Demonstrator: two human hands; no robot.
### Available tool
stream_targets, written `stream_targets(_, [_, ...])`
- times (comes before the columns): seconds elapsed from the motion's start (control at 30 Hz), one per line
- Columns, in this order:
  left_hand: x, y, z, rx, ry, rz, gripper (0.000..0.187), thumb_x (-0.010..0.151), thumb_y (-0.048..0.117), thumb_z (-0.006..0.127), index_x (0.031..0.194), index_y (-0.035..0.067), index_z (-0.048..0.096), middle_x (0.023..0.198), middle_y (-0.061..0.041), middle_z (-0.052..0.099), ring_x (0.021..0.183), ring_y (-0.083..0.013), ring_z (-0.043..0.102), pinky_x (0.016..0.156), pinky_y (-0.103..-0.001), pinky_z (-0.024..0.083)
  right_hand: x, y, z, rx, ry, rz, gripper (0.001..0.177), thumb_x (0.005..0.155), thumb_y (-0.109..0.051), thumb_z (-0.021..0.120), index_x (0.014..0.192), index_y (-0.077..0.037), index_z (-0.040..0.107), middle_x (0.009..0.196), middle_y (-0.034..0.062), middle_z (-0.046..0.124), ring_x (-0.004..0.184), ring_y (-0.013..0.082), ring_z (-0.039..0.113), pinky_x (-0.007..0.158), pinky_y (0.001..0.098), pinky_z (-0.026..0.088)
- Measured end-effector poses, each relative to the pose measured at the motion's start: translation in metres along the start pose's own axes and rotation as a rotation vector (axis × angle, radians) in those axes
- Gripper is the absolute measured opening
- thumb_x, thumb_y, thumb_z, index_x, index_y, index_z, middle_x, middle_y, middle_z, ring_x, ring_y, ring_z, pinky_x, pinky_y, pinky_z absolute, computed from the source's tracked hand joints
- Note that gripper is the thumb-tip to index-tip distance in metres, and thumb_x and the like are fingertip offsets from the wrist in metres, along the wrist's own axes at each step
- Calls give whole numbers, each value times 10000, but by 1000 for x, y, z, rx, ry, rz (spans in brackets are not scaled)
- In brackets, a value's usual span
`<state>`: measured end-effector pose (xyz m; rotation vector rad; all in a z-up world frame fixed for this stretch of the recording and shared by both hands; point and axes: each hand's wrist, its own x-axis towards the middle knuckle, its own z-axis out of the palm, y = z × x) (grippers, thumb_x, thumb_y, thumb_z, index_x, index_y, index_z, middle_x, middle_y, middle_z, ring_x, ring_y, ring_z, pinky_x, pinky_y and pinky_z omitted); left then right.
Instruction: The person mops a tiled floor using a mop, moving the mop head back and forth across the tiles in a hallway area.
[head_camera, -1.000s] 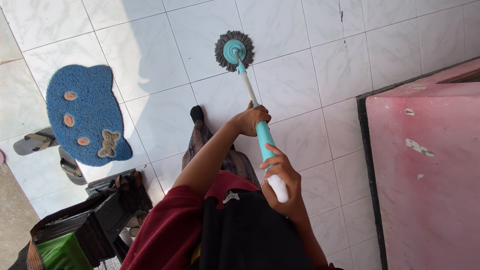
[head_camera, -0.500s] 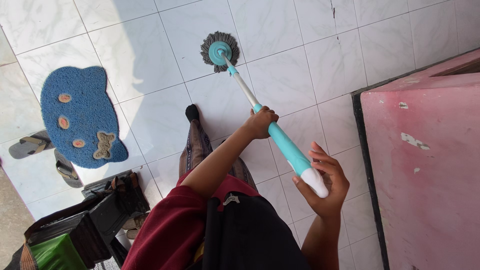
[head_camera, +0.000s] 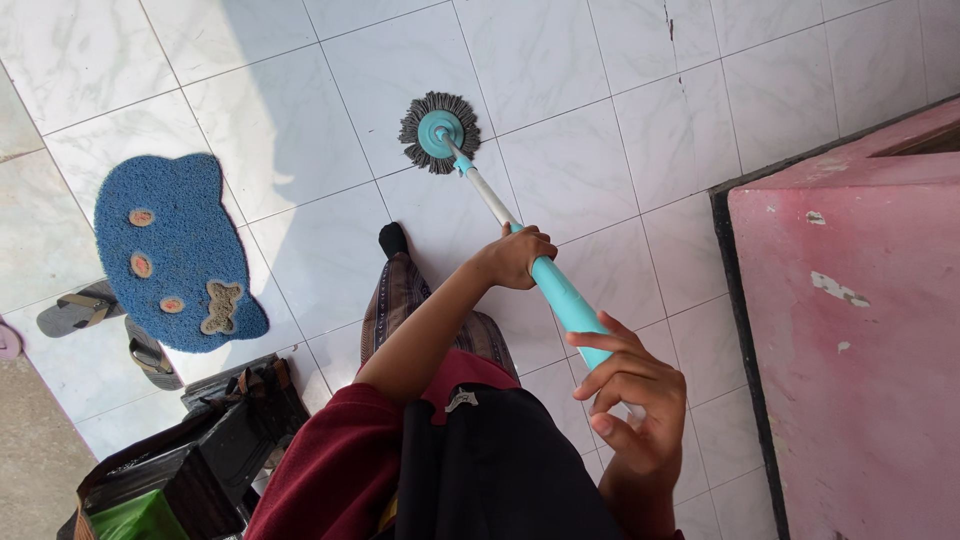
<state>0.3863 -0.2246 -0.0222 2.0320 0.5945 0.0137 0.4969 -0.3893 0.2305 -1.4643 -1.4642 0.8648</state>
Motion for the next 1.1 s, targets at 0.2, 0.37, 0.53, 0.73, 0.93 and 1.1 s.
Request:
stream_targets(0.2, [-6, -48, -48, -28, 113, 57, 154, 698, 113, 723, 844, 91, 680, 895, -42, 668, 1090, -281, 623, 1026, -826, 329, 53, 15, 50, 120, -22, -185, 422, 866, -401, 639, 581, -110, 530, 649, 13, 659, 874, 279, 783, 1048, 494, 503])
stream_targets(0.37, [8, -117, -107, -24, 273, 40, 380, 814, 386, 851, 786, 72, 640, 882, -48, 654, 1055, -271, 602, 1019, -666, 420, 130, 42, 110, 155, -14, -314, 269, 787, -153, 642, 565, -103, 499, 617, 6, 631, 666, 163, 692, 875, 389, 559])
stream_targets(0.53, [13, -170, -152, -14, 271, -87, 393, 757, 389, 863, 804, 75, 631, 940, -28, 647, 1111, -253, 588, 984, -576, 482, 187, 52, 156, 95, -27, -328, 197, 739, -12, 614, 582, -70, 510, 621, 32, 610, 606, 171, 607, 891, 395, 569])
stream_targets(0.73, [4, -197, -163, 22, 222, -79, 390, 759, 381, 867, 826, 70, 640, 988, -43, 629, 1181, -259, 546, 1062, -610, 429, 200, 49, 187, 47, -52, -361, 214, 724, -17, 626, 563, -77, 498, 604, 29, 607, 582, 169, 600, 855, 398, 565])
stream_targets(0.93, [19, -204, -175, 27, 161, -67, 373, 771, 389, 852, 820, 80, 649, 979, -43, 639, 1193, -270, 551, 1094, -628, 420, 214, 55, 190, 83, 67, -411, 206, 726, -23, 604, 567, -85, 488, 606, 40, 610, 579, 162, 620, 797, 382, 574])
stream_targets(1.1, [50, -209, -200, 33, 150, -48, 401, 771, 418, 860, 791, 74, 655, 958, -51, 649, 1197, -287, 555, 1060, -691, 396, 245, 60, 177, 90, 187, -359, 230, 778, -57, 565, 566, -78, 478, 597, 42, 601, 574, 148, 610, 767, 381, 581])
